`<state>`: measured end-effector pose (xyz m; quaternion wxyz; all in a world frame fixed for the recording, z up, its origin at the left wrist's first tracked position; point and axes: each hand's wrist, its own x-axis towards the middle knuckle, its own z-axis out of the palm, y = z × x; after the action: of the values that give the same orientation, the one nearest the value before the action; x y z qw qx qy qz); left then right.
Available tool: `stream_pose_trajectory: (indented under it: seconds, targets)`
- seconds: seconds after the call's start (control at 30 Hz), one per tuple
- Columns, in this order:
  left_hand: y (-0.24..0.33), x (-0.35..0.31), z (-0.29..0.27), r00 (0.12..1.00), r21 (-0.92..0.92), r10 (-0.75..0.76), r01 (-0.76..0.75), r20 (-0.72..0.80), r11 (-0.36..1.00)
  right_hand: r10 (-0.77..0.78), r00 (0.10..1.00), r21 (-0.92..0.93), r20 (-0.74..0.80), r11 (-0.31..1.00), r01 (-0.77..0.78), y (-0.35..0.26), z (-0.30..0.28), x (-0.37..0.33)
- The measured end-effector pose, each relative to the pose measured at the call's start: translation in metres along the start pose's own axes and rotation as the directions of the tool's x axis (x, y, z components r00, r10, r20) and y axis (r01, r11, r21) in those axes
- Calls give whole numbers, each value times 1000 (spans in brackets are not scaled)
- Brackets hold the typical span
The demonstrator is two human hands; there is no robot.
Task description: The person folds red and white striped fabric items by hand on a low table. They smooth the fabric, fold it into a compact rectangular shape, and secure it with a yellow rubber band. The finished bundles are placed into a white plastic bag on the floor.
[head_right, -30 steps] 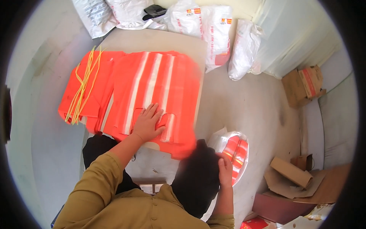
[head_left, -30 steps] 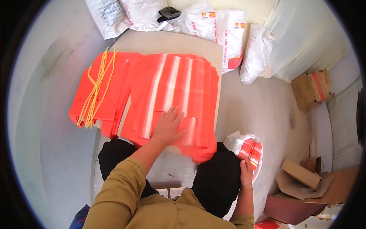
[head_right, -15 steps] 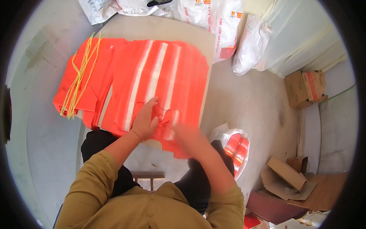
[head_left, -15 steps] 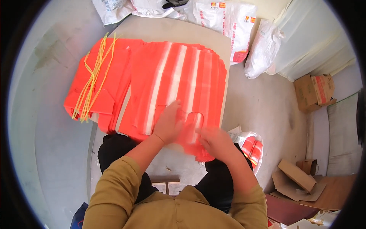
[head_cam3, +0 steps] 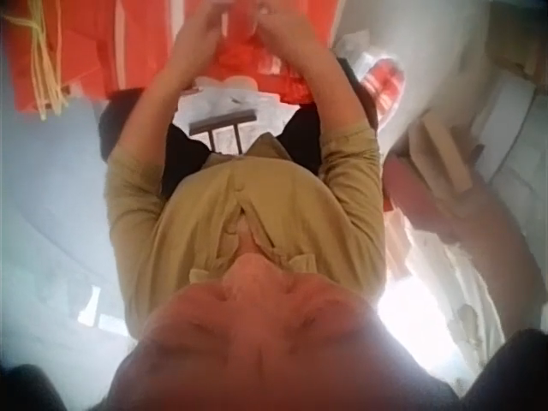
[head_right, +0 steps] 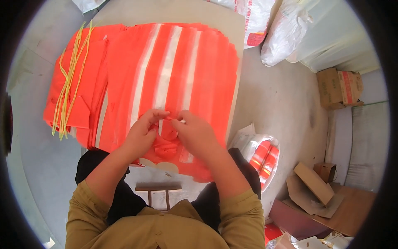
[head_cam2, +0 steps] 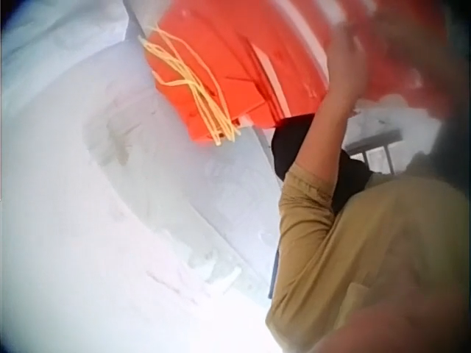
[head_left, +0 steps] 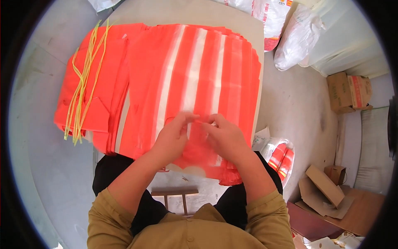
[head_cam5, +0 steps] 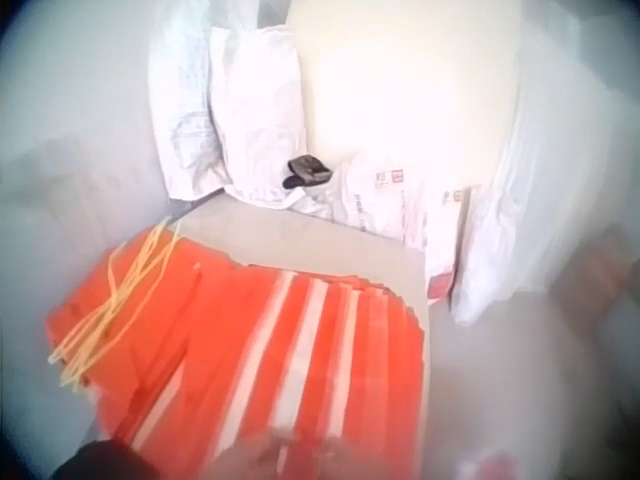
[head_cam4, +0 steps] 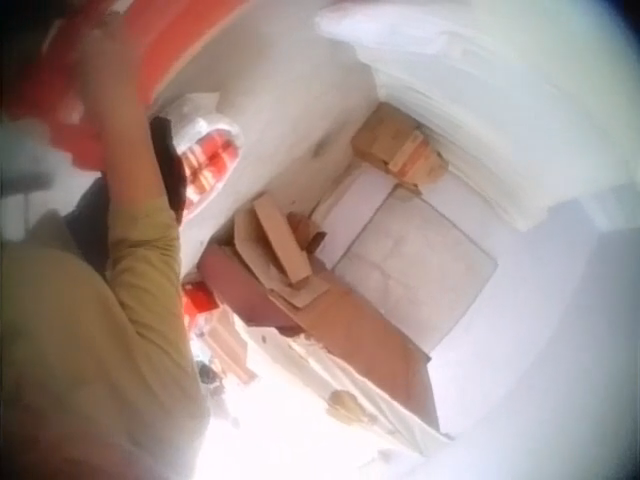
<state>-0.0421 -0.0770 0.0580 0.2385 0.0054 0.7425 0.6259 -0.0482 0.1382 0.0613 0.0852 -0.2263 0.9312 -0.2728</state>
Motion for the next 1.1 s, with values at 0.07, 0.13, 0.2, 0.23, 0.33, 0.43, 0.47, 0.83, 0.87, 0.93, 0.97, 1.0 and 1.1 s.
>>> stream_pose_trajectory:
  seconds: [0.07,0.13,0.2,0.23,0.33,0.43,0.47,0.83,0.87,0.93,0.97,1.0,1.1]
  targets:
    - [6,-2,-3,996,193,86,-90,30,977,-60,998,13,-35,998,61,7,5,-1]
    - [5,-3,0,947,427,311,-315,82,848,-63,991,108,-120,991,77,10,9,0]
    - [0,0,1,898,533,439,-378,13,757,1,971,290,-238,954,71,7,9,3]
    - [-3,2,1,865,586,502,-399,-16,705,-10,963,298,-268,950,93,6,6,6]
    - [-10,14,-2,852,589,517,-375,-85,716,-72,940,262,-335,951,166,4,-3,18]
    - [-10,18,-2,830,578,549,-405,-92,709,-128,938,192,-321,962,197,7,-2,23]
    - [-7,17,-2,817,578,564,-403,-122,710,-110,947,227,-301,956,183,13,5,20]
    - [-5,9,-69,810,-81,112,-193,-576,978,438,897,867,-61,469,-170,0,-5,17]
    - [-9,12,-71,828,-144,98,-210,-552,967,438,897,892,-65,429,-145,0,-4,17]
    - [-15,16,-75,858,-266,75,-239,-508,934,428,901,910,-72,399,-117,0,-4,19]
    - [-14,17,-75,865,-326,46,-237,-500,915,421,904,905,-78,411,-114,3,-2,19]
    - [-12,19,-72,874,-387,19,-235,-486,892,417,905,899,-85,425,-111,5,-1,19]
    - [-10,23,-69,887,-469,-8,-236,-461,851,409,906,903,-109,421,-81,3,0,21]
